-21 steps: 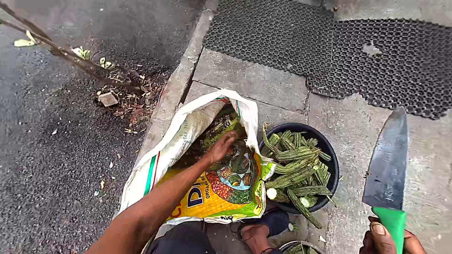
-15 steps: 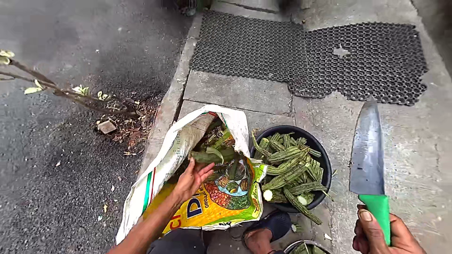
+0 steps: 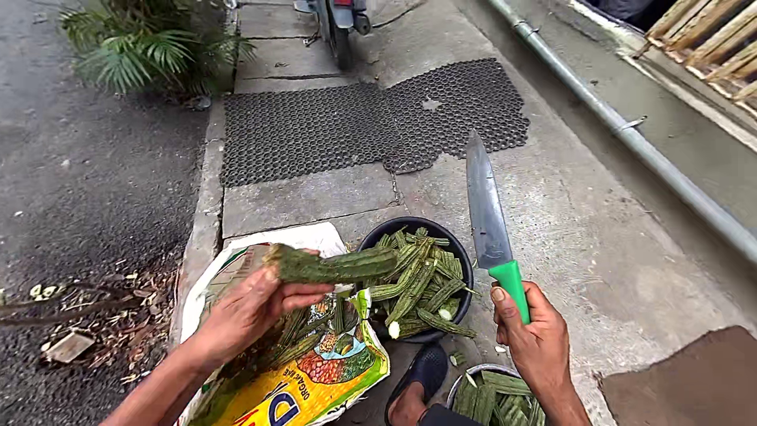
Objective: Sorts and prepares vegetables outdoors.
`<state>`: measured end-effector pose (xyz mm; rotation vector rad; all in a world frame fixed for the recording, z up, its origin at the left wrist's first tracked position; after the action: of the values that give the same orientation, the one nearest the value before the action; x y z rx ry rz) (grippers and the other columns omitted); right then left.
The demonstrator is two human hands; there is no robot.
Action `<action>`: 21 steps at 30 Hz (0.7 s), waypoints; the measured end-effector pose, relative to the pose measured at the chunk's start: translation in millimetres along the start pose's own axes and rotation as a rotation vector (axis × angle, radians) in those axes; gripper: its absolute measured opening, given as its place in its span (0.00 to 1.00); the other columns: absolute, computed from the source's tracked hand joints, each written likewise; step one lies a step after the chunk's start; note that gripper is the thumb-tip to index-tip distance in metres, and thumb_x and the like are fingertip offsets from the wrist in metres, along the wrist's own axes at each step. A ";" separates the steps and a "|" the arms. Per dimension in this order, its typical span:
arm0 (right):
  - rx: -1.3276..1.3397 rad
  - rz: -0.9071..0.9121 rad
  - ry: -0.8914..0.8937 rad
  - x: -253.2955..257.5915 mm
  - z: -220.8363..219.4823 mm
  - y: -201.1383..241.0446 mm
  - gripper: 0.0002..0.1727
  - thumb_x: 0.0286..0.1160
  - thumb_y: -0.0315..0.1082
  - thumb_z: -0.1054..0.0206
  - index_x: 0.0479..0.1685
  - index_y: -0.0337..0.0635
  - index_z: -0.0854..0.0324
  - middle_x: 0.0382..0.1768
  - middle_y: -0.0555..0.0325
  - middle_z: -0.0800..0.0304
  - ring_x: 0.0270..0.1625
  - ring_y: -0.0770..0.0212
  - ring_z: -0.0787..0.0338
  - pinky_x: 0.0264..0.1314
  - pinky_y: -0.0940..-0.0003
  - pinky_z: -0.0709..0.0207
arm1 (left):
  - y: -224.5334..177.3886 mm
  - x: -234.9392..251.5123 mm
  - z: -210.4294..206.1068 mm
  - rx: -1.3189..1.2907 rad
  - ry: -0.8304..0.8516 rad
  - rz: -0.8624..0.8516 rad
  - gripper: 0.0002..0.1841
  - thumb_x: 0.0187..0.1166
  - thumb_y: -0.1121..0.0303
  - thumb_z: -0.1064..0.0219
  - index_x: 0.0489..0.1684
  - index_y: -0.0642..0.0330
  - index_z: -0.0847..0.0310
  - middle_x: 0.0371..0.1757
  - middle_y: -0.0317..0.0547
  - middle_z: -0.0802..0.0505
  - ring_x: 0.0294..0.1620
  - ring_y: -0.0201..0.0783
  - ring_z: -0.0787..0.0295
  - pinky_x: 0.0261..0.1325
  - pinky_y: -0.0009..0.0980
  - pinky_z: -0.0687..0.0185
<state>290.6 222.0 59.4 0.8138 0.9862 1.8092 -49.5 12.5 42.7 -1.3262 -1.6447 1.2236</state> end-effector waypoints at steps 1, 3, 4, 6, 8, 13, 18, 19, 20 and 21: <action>0.001 0.000 -0.013 0.6 3.3 -1.6 0.22 0.80 0.60 0.36 0.48 0.52 0.15 0.18 0.64 0.18 0.12 0.62 0.21 0.10 0.64 0.24 | 4.3 26.9 -16.9 0.029 0.038 0.006 0.31 0.92 0.42 0.52 0.84 0.52 0.31 0.72 0.58 0.13 0.66 0.56 0.09 0.69 0.50 0.11; 0.008 -0.006 -0.035 1.3 8.9 -5.0 0.21 0.80 0.60 0.36 0.48 0.52 0.15 0.18 0.63 0.18 0.12 0.61 0.21 0.11 0.64 0.24 | 27.3 77.3 -51.5 0.150 0.111 0.005 0.28 0.94 0.48 0.55 0.85 0.55 0.33 0.73 0.55 0.13 0.66 0.54 0.09 0.71 0.51 0.12; 0.011 -0.009 -0.039 2.0 11.1 -7.0 0.21 0.81 0.59 0.36 0.48 0.52 0.15 0.18 0.63 0.18 0.12 0.61 0.21 0.11 0.64 0.24 | 45.1 99.2 -69.1 0.273 0.166 -0.008 0.26 0.94 0.53 0.54 0.85 0.55 0.32 0.74 0.51 0.13 0.67 0.49 0.09 0.72 0.50 0.12; 0.014 -0.023 -0.047 3.1 14.1 -12.1 0.21 0.80 0.60 0.35 0.48 0.52 0.15 0.18 0.63 0.18 0.12 0.61 0.21 0.11 0.64 0.23 | 95.2 132.4 -96.2 0.688 0.323 -0.056 0.24 0.91 0.56 0.43 0.84 0.48 0.28 0.74 0.41 0.14 0.70 0.38 0.13 0.75 0.44 0.15; 0.017 -0.035 -0.045 4.1 15.1 -16.4 0.22 0.80 0.61 0.36 0.48 0.52 0.15 0.17 0.62 0.18 0.12 0.61 0.21 0.11 0.64 0.23 | 162.7 140.8 -109.7 1.095 0.531 0.078 0.27 0.85 0.54 0.32 0.83 0.46 0.25 0.79 0.47 0.18 0.78 0.46 0.20 0.80 0.53 0.24; -0.059 -0.067 -0.023 6.1 17.6 -25.3 0.24 0.79 0.63 0.37 0.47 0.50 0.17 0.17 0.65 0.18 0.12 0.63 0.20 0.11 0.64 0.22 | 200.6 73.1 -112.2 1.153 0.911 0.347 0.24 0.85 0.53 0.33 0.76 0.52 0.18 0.72 0.55 0.13 0.75 0.54 0.18 0.81 0.58 0.29; -0.048 -0.114 0.047 2.6 10.8 -19.3 0.24 0.80 0.61 0.37 0.50 0.48 0.20 0.20 0.65 0.18 0.14 0.64 0.20 0.12 0.63 0.22 | 118.3 4.1 18.6 1.142 0.335 0.461 0.16 0.87 0.52 0.35 0.61 0.48 0.10 0.55 0.39 0.04 0.55 0.39 0.06 0.67 0.51 0.13; -0.034 -0.109 0.055 2.5 8.5 -17.1 0.24 0.79 0.61 0.36 0.50 0.48 0.20 0.20 0.64 0.19 0.14 0.64 0.20 0.12 0.64 0.23 | 98.5 -17.8 52.4 1.218 0.115 0.437 0.15 0.86 0.53 0.34 0.58 0.48 0.09 0.52 0.40 0.04 0.53 0.40 0.06 0.64 0.53 0.12; -0.023 -0.099 0.063 2.3 5.9 -15.1 0.24 0.79 0.61 0.36 0.50 0.49 0.20 0.20 0.65 0.19 0.14 0.65 0.20 0.12 0.65 0.23 | 77.1 -45.5 81.8 1.306 -0.125 0.383 0.15 0.84 0.54 0.31 0.58 0.50 0.10 0.53 0.43 0.05 0.55 0.44 0.06 0.63 0.55 0.12; -0.014 -0.090 0.068 1.7 3.2 -13.3 0.24 0.79 0.61 0.35 0.49 0.49 0.20 0.20 0.65 0.20 0.13 0.65 0.21 0.11 0.66 0.23 | 57.1 -78.1 104.9 1.395 -0.366 0.330 0.19 0.81 0.53 0.28 0.64 0.52 0.13 0.60 0.49 0.07 0.61 0.51 0.09 0.66 0.60 0.15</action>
<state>297.8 228.3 49.5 0.6925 1.0367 1.7745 -107.9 -86.8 -41.4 -0.4443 -0.3759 2.2418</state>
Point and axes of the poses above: each hand's wrist, its own x-axis towards the middle knuckle, its own z-axis out of the back of the hand, y = z × x, the point moved 8 cm from there along x, towards the middle knuckle
